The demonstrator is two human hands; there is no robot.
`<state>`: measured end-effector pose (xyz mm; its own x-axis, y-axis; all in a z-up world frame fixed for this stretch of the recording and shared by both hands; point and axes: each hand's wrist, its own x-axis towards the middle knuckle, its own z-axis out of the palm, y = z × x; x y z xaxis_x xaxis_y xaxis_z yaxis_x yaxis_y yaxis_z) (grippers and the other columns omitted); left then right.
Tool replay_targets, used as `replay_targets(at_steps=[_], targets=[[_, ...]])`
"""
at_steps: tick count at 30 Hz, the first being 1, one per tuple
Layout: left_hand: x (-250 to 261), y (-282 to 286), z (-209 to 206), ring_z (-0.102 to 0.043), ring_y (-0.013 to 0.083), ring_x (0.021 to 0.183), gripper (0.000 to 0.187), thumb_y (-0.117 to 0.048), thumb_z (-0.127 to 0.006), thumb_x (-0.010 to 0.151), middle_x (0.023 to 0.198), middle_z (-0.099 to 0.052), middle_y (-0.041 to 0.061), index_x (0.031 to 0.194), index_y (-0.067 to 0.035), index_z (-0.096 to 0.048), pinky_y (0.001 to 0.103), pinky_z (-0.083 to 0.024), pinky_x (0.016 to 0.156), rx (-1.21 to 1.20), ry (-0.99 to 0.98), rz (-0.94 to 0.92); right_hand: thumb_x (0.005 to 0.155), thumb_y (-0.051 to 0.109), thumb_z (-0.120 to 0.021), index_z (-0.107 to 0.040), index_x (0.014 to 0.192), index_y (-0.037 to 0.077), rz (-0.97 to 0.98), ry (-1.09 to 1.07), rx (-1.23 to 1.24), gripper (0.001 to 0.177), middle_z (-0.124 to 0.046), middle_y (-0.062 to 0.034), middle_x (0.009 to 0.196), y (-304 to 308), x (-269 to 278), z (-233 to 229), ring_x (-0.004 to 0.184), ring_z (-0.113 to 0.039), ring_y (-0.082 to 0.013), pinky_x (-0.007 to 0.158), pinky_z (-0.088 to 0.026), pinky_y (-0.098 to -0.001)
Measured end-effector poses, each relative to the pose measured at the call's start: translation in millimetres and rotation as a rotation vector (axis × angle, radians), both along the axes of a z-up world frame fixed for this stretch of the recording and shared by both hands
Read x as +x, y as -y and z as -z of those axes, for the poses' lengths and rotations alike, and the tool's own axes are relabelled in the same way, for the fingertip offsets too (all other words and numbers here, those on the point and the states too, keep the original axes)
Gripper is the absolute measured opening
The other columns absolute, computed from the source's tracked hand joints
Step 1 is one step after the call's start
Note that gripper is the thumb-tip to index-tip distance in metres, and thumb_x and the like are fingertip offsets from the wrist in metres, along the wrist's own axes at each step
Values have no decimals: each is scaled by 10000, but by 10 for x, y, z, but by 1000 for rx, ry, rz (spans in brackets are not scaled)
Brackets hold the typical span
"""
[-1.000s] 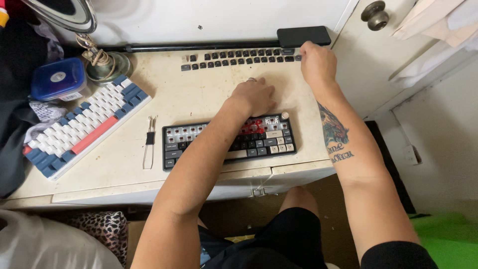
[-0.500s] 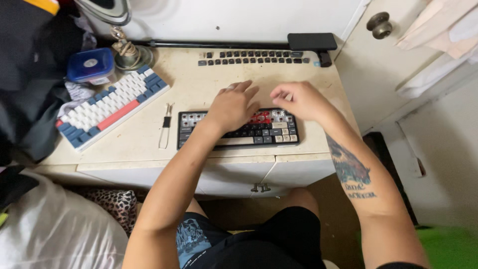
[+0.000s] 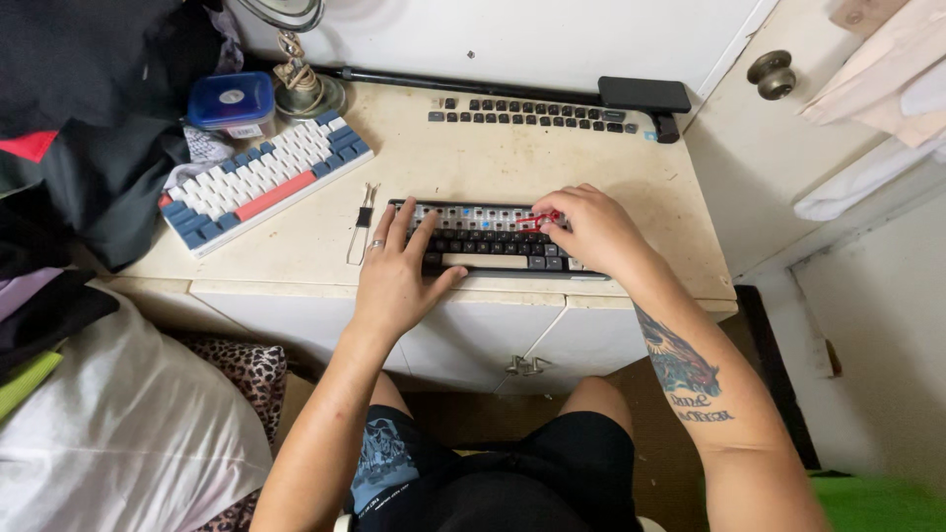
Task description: The person uses a red keycap puller to remove black keycaps from a mechanical keyboard. They place the removed keycaps in a row on the desk and continue removing more keys from the board.
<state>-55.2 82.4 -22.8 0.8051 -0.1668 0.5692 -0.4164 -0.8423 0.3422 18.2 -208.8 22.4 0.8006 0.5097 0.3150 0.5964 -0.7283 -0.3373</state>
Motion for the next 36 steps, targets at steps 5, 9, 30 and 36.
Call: replay_targets(at_steps=[5, 9, 30, 36], targets=[[-55, -13, 25, -384, 498, 1418, 870, -450, -880, 713, 1537, -416, 274, 1415, -42, -566, 543, -444, 1068, -32, -49, -44, 844, 124, -738, -727, 1122, 91, 16, -26, 55, 280, -699, -111, 999, -33, -41, -47, 919, -680, -281, 826, -548, -384], [-76, -12, 69, -387, 490, 1429, 859, -420, -888, 730, 1540, -433, 272, 1436, -56, -561, 525, -453, 1081, -73, -43, -42, 855, 124, -738, -741, 1073, 93, 28, -56, 40, 220, -692, -117, 985, -73, -93, -11, 847, -704, -267, 759, -565, -373], [100, 288, 42, -567, 397, 1277, 687, -406, -861, 774, 1371, -594, 207, 1309, -36, -641, 474, -524, 981, -81, 41, 125, 892, 143, -743, -732, 1058, 43, -63, -64, 217, 194, -769, -131, 984, -349, -213, -6, 880, -765, -251, 773, -586, -353], [112, 131, -26, -664, 325, 1122, 457, -355, -820, 829, 1304, -671, 119, 1173, -66, -735, 428, -558, 931, -203, -35, 159, 890, 144, -735, -735, 1068, 48, -86, -109, 224, 202, -783, -127, 978, -485, -223, -17, 890, -778, -239, 770, -596, -345]])
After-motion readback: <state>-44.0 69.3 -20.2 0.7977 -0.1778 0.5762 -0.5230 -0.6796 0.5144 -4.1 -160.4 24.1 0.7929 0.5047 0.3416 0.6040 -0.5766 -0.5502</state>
